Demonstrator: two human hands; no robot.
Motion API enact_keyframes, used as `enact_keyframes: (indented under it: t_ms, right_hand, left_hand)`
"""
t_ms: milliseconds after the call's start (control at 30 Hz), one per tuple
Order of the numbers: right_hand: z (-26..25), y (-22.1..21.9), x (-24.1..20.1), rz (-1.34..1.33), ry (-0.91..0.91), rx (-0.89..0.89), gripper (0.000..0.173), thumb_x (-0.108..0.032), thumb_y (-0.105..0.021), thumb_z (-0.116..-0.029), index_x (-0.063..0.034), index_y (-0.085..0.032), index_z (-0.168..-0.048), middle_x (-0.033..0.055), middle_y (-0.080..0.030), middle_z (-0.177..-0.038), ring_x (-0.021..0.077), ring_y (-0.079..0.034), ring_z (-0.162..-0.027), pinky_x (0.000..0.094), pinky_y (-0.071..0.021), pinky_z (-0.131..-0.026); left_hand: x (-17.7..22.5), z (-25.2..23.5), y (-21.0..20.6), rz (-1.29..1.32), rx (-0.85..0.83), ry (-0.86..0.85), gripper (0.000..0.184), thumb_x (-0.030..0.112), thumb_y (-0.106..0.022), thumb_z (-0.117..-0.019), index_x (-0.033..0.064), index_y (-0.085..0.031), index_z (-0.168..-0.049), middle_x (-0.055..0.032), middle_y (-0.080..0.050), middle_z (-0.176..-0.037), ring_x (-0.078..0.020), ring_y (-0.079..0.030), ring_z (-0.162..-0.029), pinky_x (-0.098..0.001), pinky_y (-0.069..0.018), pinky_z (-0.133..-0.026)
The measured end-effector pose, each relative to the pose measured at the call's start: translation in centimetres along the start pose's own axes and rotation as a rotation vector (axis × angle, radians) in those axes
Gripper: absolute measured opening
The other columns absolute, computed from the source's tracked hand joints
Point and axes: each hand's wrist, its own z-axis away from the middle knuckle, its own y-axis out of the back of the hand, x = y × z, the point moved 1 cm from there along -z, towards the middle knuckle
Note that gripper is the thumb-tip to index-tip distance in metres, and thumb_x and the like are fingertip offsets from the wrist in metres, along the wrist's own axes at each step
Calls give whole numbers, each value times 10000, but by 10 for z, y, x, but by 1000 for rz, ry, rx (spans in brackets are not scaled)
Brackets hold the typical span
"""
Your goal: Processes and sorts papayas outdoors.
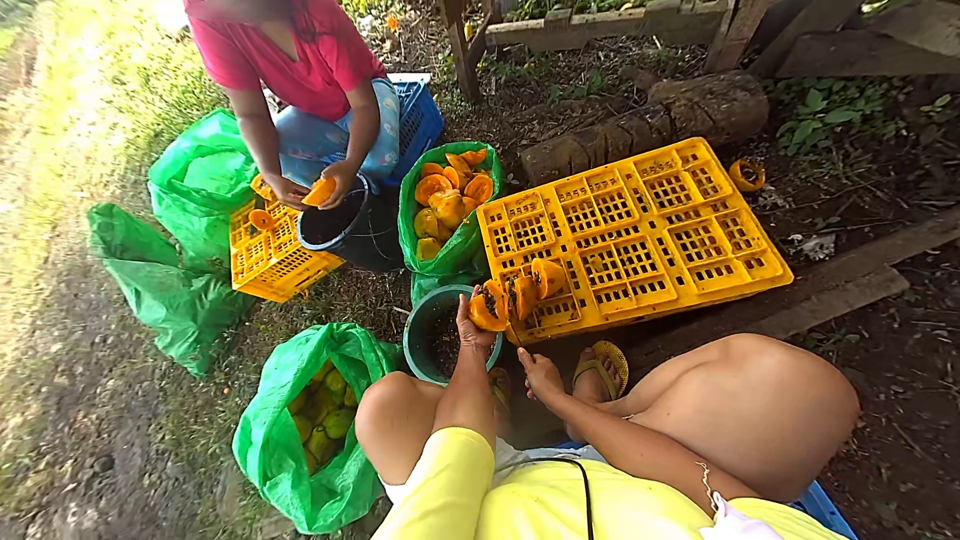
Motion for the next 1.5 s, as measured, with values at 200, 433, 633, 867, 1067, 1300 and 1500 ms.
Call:
enact_keyframes:
  t_ms: [200, 433, 633, 867, 1067, 1300, 1500]
  right_hand:
    - [2, 4, -10, 340, 100, 80, 670, -620, -399, -1057, -44, -663, -1277, 196, -713, -1134, 343, -707, -1022, 557, -549, -914]
    - [-2, 64, -80, 29, 258, 646, 638, -446, -518, -1059, 38, -453, -1470, 295, -631, -1304, 437, -631, -1210, 613, -490, -1003]
    - [-48, 111, -85, -96, 39, 832, 614, -202, -629, -968, 87, -418, -1466, 264, -573, -1407, 333, -563, -1344, 453, -466, -1111]
    - [-6, 88, -112, 28, 331, 937, 570, -172, -583, -989, 75, -439, -1482, 303, -473, -1480, 406, -485, -1388, 473, -421, -1151]
    - [43, -3, -186, -209, 681, 25, 435, -296, -417, -1128, 32, -581, -1361, 236, -593, -1382, 331, -599, -1248, 503, -491, -1047]
    - [40, -51, -176, -591, 436, -227, 578, -507, -347, -1110, -63, -561, -1412, 155, -618, -1355, 264, -608, -1221, 465, -510, -1028]
    - [46, -67, -173, -830, 429, -295, 520, -455, -343, -1123, -66, -555, -1396, 125, -640, -1319, 225, -629, -1194, 431, -529, -1023]
  left_hand:
    - [30, 19, 25, 183, 217, -168, 831, 774, -246, -959, 124, -538, -1387, -179, -650, -1265, -340, -640, -1136, -597, -526, -911]
    - [72, 30, -1, 357, 224, -303, 583, 540, -236, -1030, 75, -539, -1209, -177, -648, -1098, -335, -638, -1007, -589, -520, -826]
    - [107, 39, -38, 264, 3, -240, 562, 512, -251, -1075, 78, -564, -1246, -182, -677, -1106, -358, -671, -1025, -607, -542, -866]
    - [153, 65, -48, -34, 17, -133, 700, 669, -245, -1032, 89, -555, -1271, -152, -672, -1089, -296, -677, -967, -504, -578, -827]
    - [159, 98, -49, -347, 23, -47, 412, 372, -234, -1059, 148, -567, -969, -35, -659, -821, -171, -657, -741, -378, -557, -665]
    - [150, 119, -40, -551, 50, 42, 450, 414, -250, -1068, 106, -566, -1156, -108, -676, -977, -260, -679, -858, -470, -576, -740]
    - [123, 127, -14, -717, 6, -288, 635, 652, -467, -998, 176, -574, -1403, -79, -652, -1304, -216, -644, -1135, -452, -553, -945]
